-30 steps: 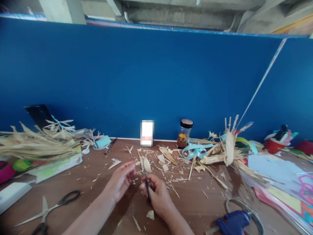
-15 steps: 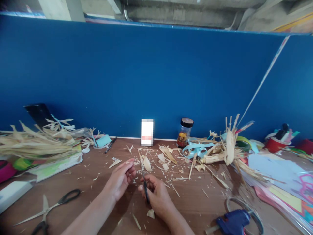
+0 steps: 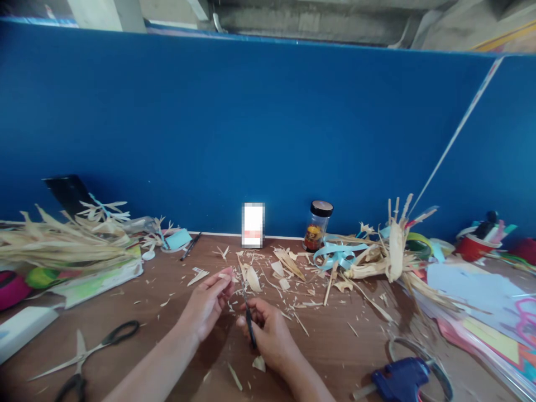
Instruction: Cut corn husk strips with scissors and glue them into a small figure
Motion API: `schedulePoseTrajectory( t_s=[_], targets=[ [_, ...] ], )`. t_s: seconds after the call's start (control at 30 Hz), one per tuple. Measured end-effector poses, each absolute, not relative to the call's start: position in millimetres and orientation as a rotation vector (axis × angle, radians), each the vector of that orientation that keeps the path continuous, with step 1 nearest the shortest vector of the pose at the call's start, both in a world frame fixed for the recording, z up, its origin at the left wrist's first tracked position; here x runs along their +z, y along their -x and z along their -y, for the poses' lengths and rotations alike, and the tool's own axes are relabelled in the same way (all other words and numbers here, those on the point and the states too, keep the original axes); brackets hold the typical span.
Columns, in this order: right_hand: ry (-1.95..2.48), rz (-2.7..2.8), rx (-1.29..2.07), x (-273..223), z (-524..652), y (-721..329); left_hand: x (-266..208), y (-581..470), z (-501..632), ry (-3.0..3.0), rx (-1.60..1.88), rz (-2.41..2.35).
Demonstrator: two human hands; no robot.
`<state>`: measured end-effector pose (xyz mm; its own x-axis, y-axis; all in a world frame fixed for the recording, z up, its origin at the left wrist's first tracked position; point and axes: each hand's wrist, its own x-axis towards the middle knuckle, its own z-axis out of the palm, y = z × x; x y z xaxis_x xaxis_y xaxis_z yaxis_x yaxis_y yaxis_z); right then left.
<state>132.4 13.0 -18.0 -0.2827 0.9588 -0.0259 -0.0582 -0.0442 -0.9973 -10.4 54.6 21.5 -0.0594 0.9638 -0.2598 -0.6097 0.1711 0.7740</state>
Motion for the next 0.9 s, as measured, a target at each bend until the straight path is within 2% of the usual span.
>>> schedulePoseTrajectory(
  t_s=[0.37,0.9],
  targets=[
    [1.100,1.426,1.406,-14.4,-11.3,-131.8,21.1,11.3,-54.4,-0.474,1.396,-0.897],
    [1.040,1.434,1.497,-9.0,-8.5,-134.2,23.9,10.7,-56.9,-0.472,1.436,-0.897]
  ],
)
